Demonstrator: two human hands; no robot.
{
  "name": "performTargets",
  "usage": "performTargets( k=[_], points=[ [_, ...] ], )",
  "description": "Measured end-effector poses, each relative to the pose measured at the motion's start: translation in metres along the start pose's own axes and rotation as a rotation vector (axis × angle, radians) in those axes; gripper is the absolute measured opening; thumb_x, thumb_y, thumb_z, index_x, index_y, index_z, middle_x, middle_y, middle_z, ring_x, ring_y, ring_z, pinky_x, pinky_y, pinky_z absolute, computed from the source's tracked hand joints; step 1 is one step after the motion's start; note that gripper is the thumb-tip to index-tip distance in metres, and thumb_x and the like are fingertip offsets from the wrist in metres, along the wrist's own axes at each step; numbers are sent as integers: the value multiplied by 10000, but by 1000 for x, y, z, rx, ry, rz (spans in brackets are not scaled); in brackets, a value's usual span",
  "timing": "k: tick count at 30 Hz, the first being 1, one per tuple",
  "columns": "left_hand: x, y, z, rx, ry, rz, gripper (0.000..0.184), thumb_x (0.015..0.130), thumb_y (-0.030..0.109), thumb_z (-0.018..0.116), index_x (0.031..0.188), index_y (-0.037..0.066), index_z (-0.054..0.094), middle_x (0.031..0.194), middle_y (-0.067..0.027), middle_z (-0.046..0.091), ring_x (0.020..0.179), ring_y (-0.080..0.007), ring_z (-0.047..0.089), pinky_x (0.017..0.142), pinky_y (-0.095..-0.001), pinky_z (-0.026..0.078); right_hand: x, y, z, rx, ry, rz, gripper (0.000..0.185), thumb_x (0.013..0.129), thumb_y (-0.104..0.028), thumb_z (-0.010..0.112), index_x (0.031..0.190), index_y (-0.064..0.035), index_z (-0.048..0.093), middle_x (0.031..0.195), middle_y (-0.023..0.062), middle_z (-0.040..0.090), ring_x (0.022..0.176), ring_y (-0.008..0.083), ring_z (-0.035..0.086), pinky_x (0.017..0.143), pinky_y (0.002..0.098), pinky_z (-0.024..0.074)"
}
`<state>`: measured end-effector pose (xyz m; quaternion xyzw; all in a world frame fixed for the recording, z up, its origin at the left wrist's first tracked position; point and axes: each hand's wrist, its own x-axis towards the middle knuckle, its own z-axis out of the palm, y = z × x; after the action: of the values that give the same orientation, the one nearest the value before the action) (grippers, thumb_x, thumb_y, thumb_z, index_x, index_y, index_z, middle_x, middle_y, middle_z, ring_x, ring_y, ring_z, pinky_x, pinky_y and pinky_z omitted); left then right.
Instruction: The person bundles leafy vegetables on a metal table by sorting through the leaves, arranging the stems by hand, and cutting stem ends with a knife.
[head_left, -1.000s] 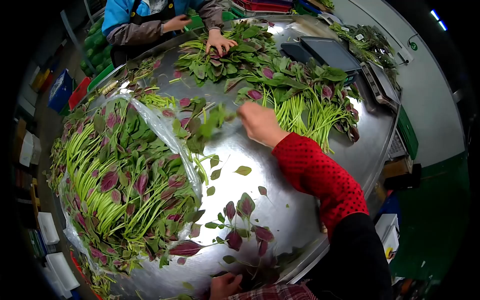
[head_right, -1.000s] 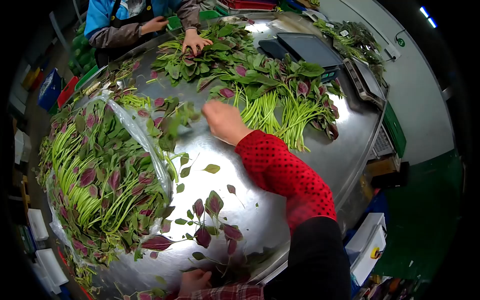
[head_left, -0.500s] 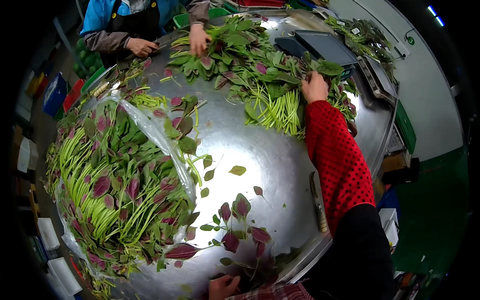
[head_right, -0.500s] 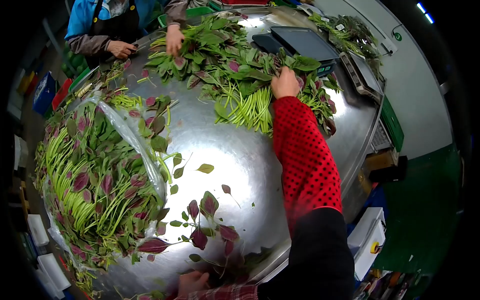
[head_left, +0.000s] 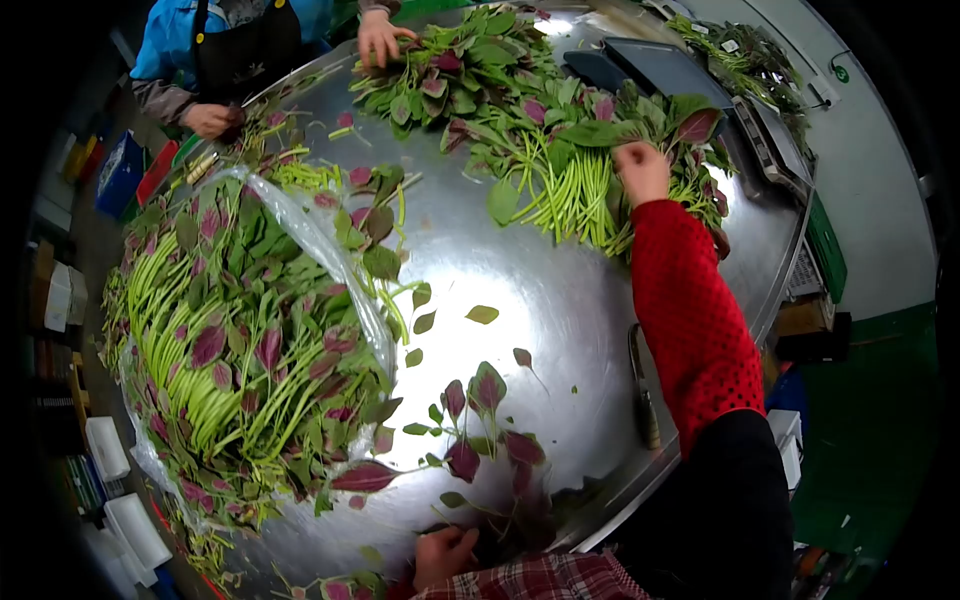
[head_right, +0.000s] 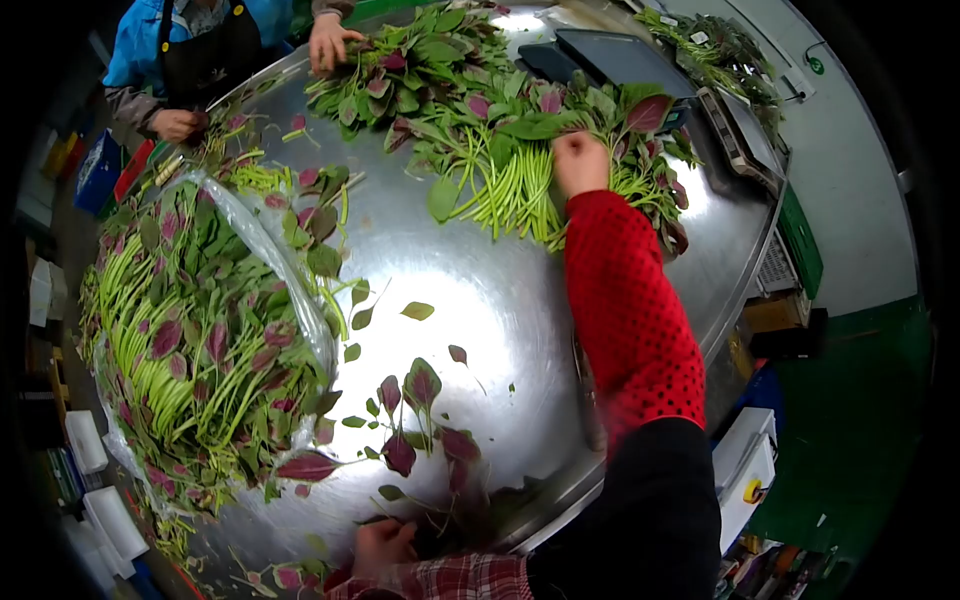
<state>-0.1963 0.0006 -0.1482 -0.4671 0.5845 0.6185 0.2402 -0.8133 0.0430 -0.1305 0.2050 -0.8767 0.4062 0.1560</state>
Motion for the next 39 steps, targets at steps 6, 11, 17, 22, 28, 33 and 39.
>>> performTargets(
  k=[6, 11, 17, 22, 28, 33, 39],
  points=[
    [6, -12, -2, -15, -34, 220, 327, 890, 254, 649, 688, -3, 638, 577, -67, 629, 501, -111, 588, 477, -266, 445, -202, -94, 37, 65, -547, -81, 176, 823, -180, 577, 901, -47, 663, 859, 151, 667, 773, 353, 633, 686, 417, 502],
    [-24, -7, -7, -78, 219, 709, 185, 857, 138, 684, 765, -9, 621, 619, -57, 600, 541, -87, 538, 530, -244, 442, -342, -150, -44, 577, -1013, -251, 193, 810, -136, 630, 992, -83, 665, 842, 127, 655, 813, 244, 650, 766, 335, 491],
    [82, 174, -36, 631, 756, 1311, 396, 788, 282, 677, 1121, 77, 612, 1142, -162, 572, 1033, -330, 545, 862, -414, 450, -329, -85, -63, -173, -456, -77, 238, 843, -145, 586, 1024, 5, 623, 915, 184, 647, 800, 347, 629, 717, 428, 505],
    [149, 183, -21, 869, 733, 1215, 329, 775, 214, 652, 1061, 61, 597, 1115, -164, 542, 1027, -363, 510, 867, -437, 429, -415, -138, -107, 252, -863, 75, 259, 811, -145, 644, 1044, -33, 638, 857, 123, 645, 802, 303, 632, 735, 381, 502],
    [23, 21, -14, 892, 340, 1334, 103, 724, 86, 649, 808, 47, 603, 872, -129, 560, 817, -322, 527, 693, -408, 456, -413, -113, -161, -42, -661, 135, 171, 847, -149, 607, 935, -5, 640, 811, 153, 640, 699, 295, 621, 645, 372, 508],
    [11, 44, -30, 756, 542, 1193, 160, 749, 153, 671, 873, 57, 643, 871, -129, 611, 804, -323, 570, 698, -433, 455, -475, -170, -143, 557, -1134, 138, 267, 844, -133, 651, 1079, -11, 622, 904, 117, 663, 777, 209, 635, 723, 325, 529],
    [109, 120, 32, 814, 534, 1260, 486, 746, 435, 676, 1056, 63, 642, 1141, -133, 570, 1066, -305, 508, 872, -432, 411, -393, -87, -172, -384, -671, 14, 222, 809, -193, 621, 835, 25, 590, 794, 231, 629, 711, 422, 610, 646, 487, 486]
  ],
)
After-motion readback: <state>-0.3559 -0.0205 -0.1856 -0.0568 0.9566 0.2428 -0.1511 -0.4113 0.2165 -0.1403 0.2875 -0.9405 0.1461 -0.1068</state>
